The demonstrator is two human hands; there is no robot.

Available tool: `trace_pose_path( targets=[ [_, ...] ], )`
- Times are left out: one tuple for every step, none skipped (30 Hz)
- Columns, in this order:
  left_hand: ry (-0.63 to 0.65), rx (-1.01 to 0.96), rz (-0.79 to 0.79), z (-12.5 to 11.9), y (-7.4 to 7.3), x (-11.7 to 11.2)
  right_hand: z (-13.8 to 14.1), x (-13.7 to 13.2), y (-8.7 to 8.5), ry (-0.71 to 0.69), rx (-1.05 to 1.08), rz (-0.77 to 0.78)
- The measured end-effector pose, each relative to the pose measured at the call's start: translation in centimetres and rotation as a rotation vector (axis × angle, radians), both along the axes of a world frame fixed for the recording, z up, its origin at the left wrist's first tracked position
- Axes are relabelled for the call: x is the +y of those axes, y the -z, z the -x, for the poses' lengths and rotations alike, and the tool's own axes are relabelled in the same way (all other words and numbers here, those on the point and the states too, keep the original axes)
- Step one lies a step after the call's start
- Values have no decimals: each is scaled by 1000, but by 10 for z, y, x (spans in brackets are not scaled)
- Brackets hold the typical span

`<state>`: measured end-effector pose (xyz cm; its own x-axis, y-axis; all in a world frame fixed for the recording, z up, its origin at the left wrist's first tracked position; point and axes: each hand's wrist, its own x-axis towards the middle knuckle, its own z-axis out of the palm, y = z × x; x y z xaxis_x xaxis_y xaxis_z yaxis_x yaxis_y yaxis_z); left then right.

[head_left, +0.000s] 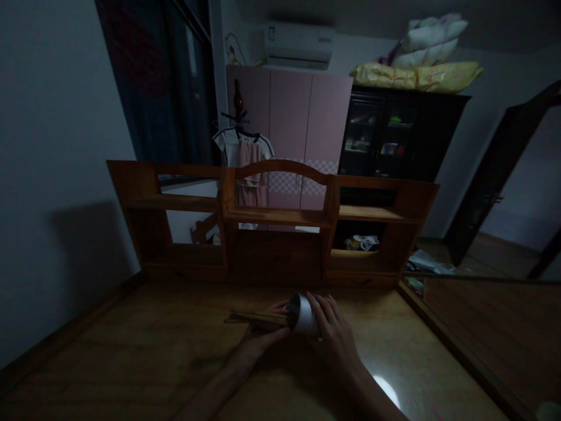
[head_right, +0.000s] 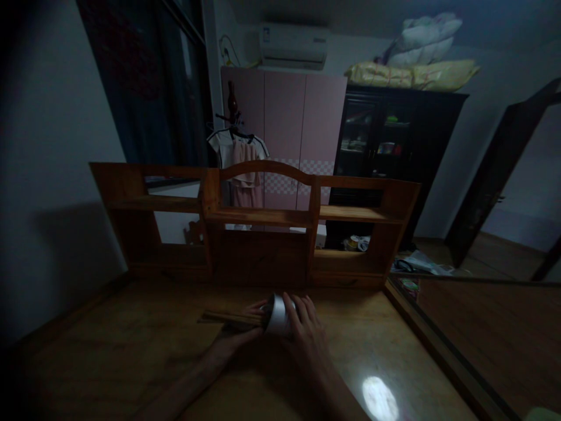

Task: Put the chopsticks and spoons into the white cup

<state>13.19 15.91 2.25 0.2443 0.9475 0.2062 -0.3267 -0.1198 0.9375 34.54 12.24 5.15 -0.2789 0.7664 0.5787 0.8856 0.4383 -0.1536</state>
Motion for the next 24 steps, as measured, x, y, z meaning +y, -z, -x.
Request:
trace_pose_path(
  targets=[
    [-5,8,-7,1,1,1,1,0,0,1,-1,-1],
    [-5,15,-15,1,2,1,1,-1,0,3,-1,-3],
    [-1,19,-19,2,2,1,2,-1,-1,6,-2,-5],
    [6,19,-17,2,1,1,2,-2,-1,9,-3,-6],
    [16,16,-14,3,0,1,3,-2,-1,14,-4,-6],
    [27,10,-9,3,0,0,3,-2,-1,18,-5,-6],
    [38,1,-3,2,0,-1,2,-2,-1,23,-7,-7],
    [47,-9,3,2,0,-1,2,-2,-1,28,-8,-12],
    [53,-19,10,2,0,-1,2,-2,-1,34,-10,-19],
    [55,-30,18,2,1,-1,2,-2,-1,39,-12,-26],
    [53,-40,29,2,2,0,2,-2,-1,41,-15,-32],
    [49,-49,41,1,3,0,1,-2,-1,42,-19,-36],
    [45,-58,52,1,4,0,1,-2,-1,41,-23,-38],
    [42,-67,62,1,5,1,2,-2,-1,41,-28,-37],
    [43,-74,69,1,6,1,2,-2,-1,41,-34,-35],
    [45,-80,74,1,6,1,2,-2,-2,42,-40,-34],
    [47,-86,78,1,6,1,2,-2,-2,43,-45,-35],
    [46,-92,82,0,6,1,2,-3,-3,45,-49,-34],
    [41,-98,88,0,6,1,2,-3,-3,45,-53,-33],
    [33,-104,97,0,6,1,2,-3,-3,46,-55,-31],
    [21,-111,108,0,6,1,2,-3,-3,47,-56,-28],
    [10,-118,121,-1,6,0,2,-3,-2,48,-57,-24],
    [2,-126,134,-1,6,0,2,-3,-2,50,-55,-21],
    [-1,-135,146,-1,5,-1,2,-3,-2,51,-53,-22]
  ],
)
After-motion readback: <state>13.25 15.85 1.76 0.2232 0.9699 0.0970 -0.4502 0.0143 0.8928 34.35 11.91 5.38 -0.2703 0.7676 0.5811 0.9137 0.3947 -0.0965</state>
